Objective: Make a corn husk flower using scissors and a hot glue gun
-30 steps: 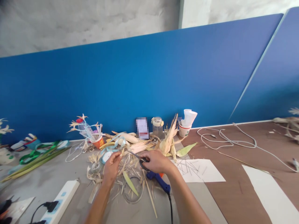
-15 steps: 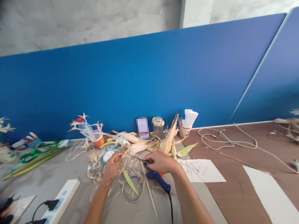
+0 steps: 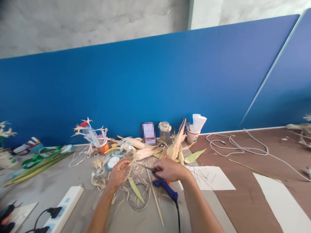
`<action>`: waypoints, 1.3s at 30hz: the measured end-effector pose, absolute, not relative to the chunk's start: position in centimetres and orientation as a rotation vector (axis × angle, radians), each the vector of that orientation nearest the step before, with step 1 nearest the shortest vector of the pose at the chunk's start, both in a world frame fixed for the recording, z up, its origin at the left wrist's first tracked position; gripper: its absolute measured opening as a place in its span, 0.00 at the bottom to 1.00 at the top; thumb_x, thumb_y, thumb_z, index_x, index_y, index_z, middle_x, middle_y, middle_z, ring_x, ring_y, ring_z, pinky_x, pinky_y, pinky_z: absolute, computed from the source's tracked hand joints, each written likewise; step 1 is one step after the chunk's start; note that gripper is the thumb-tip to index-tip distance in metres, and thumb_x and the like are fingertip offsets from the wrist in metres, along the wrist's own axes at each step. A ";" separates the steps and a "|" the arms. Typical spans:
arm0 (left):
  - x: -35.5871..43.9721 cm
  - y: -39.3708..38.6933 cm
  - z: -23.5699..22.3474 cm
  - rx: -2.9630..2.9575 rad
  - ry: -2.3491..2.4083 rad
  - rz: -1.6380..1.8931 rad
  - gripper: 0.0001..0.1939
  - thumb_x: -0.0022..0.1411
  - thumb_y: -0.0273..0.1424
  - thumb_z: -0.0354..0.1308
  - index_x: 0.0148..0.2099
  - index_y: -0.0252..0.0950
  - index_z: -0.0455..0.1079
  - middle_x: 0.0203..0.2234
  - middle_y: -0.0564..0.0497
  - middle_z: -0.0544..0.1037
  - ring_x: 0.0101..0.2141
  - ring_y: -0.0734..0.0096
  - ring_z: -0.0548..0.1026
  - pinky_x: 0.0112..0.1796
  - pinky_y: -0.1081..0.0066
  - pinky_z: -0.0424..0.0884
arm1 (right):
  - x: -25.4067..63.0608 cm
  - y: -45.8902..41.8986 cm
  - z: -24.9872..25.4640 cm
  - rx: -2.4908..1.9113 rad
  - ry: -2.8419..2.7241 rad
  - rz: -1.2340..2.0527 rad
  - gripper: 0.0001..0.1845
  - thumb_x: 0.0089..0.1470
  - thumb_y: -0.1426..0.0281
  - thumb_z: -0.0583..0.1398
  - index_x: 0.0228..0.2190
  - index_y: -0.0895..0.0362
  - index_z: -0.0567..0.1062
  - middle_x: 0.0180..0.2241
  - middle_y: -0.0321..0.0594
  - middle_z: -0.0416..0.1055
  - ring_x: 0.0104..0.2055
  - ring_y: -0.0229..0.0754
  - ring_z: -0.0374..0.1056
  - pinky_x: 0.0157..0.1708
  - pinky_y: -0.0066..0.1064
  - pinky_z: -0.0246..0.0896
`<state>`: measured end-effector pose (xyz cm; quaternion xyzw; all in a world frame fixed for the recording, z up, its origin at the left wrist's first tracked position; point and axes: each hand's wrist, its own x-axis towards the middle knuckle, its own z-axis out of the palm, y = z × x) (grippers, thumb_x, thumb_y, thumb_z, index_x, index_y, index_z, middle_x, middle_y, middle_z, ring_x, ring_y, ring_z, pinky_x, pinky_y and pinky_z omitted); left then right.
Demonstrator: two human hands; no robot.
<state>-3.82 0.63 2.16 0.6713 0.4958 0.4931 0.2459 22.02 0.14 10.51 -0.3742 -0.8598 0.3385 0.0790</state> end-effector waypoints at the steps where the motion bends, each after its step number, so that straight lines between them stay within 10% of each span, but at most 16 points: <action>1: -3.8 0.6 2.2 1.834 1.351 1.337 0.06 0.53 0.32 0.55 0.30 0.37 0.72 0.29 0.49 0.73 0.35 0.65 0.70 0.40 0.66 0.64 | 22.1 0.1 10.5 -1.118 -2.574 1.008 0.10 0.42 0.77 0.51 0.24 0.58 0.72 0.22 0.33 0.70 0.23 0.33 0.57 0.24 0.24 0.45; 19: -4.2 1.3 0.9 1.399 1.420 1.521 0.14 0.49 0.42 0.58 0.32 0.36 0.70 0.24 0.52 0.73 0.28 0.69 0.70 0.33 0.70 0.66 | 22.7 0.6 9.5 -1.189 -2.464 0.993 0.13 0.46 0.73 0.53 0.33 0.57 0.74 0.21 0.33 0.67 0.22 0.33 0.57 0.21 0.23 0.46; 39: -4.4 0.6 2.1 1.944 1.288 1.227 0.06 0.55 0.31 0.54 0.31 0.37 0.72 0.30 0.48 0.73 0.36 0.64 0.70 0.41 0.64 0.64 | 24.1 0.6 10.1 -1.142 -2.577 1.305 0.13 0.43 0.66 0.59 0.32 0.58 0.77 0.19 0.32 0.65 0.21 0.32 0.55 0.20 0.22 0.45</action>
